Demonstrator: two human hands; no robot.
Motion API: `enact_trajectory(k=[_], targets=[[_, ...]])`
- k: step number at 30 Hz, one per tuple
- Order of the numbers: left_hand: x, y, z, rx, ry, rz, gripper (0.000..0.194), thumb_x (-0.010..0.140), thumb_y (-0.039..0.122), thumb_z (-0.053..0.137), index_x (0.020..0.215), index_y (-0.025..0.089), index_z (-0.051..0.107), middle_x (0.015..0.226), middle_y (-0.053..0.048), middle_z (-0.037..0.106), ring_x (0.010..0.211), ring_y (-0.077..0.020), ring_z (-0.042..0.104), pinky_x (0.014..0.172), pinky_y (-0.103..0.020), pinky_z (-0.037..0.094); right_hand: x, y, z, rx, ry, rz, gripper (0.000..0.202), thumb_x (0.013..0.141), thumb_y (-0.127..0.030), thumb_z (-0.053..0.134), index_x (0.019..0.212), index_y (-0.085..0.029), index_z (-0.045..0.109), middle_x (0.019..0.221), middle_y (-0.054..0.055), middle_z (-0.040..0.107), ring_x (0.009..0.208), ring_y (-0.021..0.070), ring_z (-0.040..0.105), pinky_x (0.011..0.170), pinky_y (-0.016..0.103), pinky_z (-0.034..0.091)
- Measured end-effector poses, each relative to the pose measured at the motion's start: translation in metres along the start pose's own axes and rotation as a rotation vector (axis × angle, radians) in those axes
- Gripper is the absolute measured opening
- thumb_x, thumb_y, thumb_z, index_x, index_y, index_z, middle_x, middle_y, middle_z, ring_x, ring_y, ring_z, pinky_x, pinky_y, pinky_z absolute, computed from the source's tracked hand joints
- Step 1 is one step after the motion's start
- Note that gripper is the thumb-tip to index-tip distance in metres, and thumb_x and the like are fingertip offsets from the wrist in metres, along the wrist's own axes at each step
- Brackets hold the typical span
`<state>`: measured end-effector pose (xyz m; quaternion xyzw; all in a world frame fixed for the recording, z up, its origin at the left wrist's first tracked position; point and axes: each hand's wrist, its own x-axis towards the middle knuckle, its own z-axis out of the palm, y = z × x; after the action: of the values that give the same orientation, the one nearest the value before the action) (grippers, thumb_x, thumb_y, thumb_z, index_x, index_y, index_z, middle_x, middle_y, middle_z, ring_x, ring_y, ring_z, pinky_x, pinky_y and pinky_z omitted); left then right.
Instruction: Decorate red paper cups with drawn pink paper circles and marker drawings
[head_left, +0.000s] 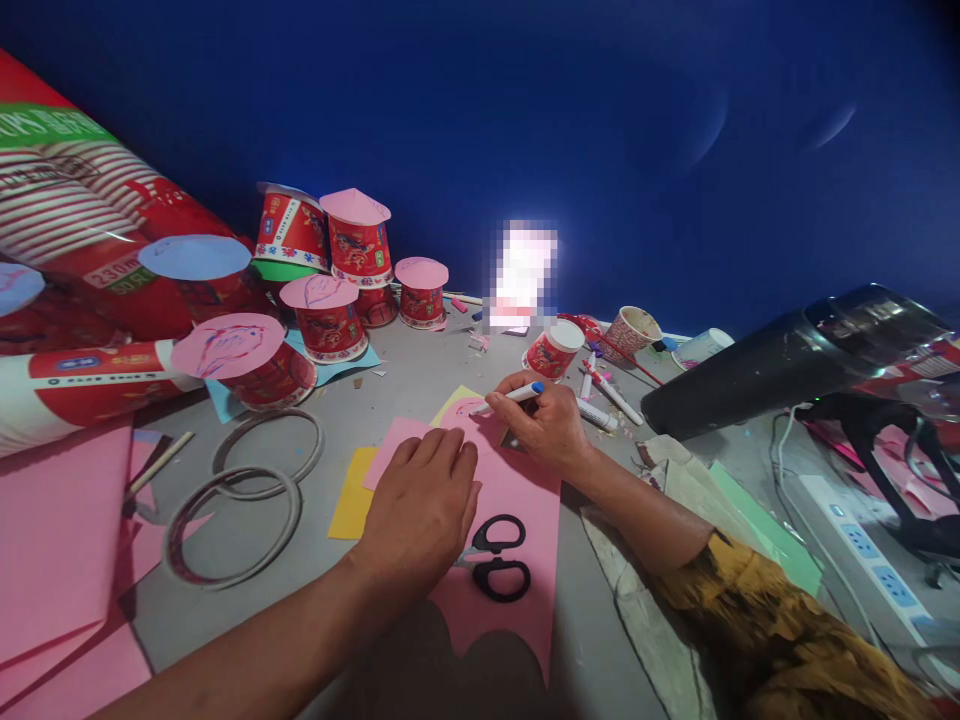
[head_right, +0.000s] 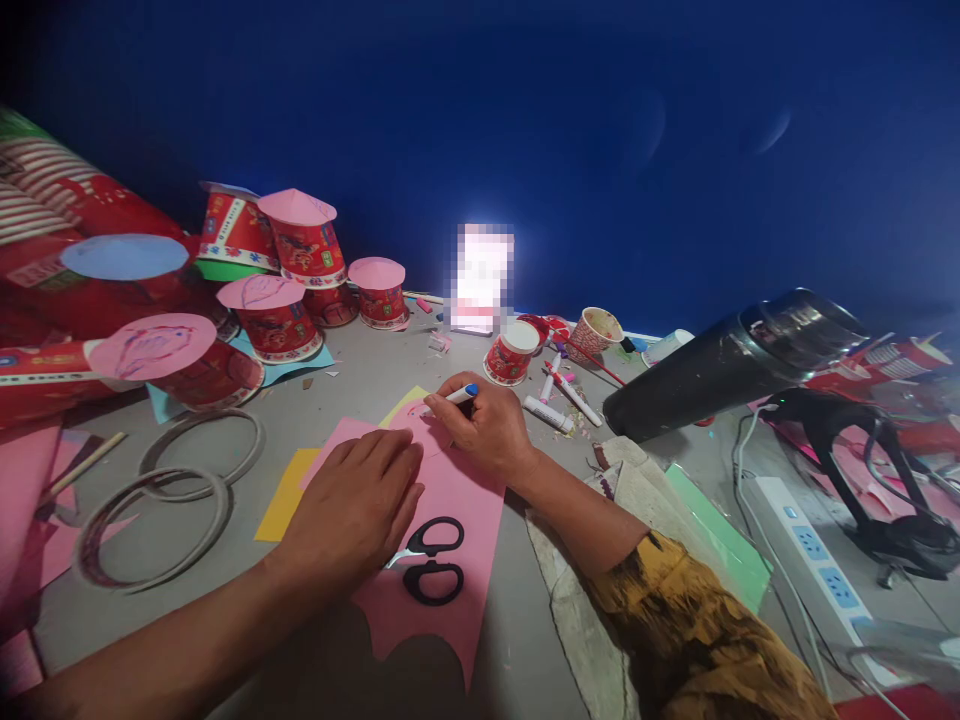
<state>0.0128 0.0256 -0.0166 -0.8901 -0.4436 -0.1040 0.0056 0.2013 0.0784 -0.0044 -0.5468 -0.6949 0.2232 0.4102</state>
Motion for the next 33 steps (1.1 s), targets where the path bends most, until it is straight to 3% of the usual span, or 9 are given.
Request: enact_trajectory(k=[6,19,33], targets=[[-0.0002,-0.0003,0.0003,-0.004,-0.007,-0.002,0.027,0.101,0.022,0.049,0.116,0.013,0.068,0.124,-0.016,0.07,0.11,-0.0319,0.062,0.092,-0.047,0.047,0.0006,-0.0014,-0.0049,-0.052,0.103,0.041,0.026,0.09,-0.042,0.064,0.072,-0.023,0.062,0.061,-0.002,0.066,0.054,0.0139,0.054,0.058,0.027,0.041],[0.0006,0.0005,-0.0016,0.01,-0.021,-0.004,0.027,0.101,0.023,0.05,0.117,0.013,0.068,0.122,-0.015,0.07,0.109,-0.0318,0.062,0.091,-0.046,0.047,-0.0002,-0.0033,0.0,-0.035,0.023,0.036,0.023,0.09,-0.041,0.065,0.076,-0.022,0.066,0.063,-0.001,0.068,0.055,0.0137,0.058,0.057,0.026,0.041],[-0.0001,-0.0002,0.0001,0.007,-0.001,0.004,0.026,0.101,0.022,0.049,0.116,0.013,0.068,0.123,-0.016,0.07,0.11,-0.0319,0.062,0.092,-0.046,0.047,0.0003,-0.002,-0.0044,-0.102,0.084,0.06,0.027,0.091,-0.043,0.063,0.072,-0.024,0.062,0.06,-0.002,0.067,0.054,0.0147,0.056,0.056,0.028,0.039]])
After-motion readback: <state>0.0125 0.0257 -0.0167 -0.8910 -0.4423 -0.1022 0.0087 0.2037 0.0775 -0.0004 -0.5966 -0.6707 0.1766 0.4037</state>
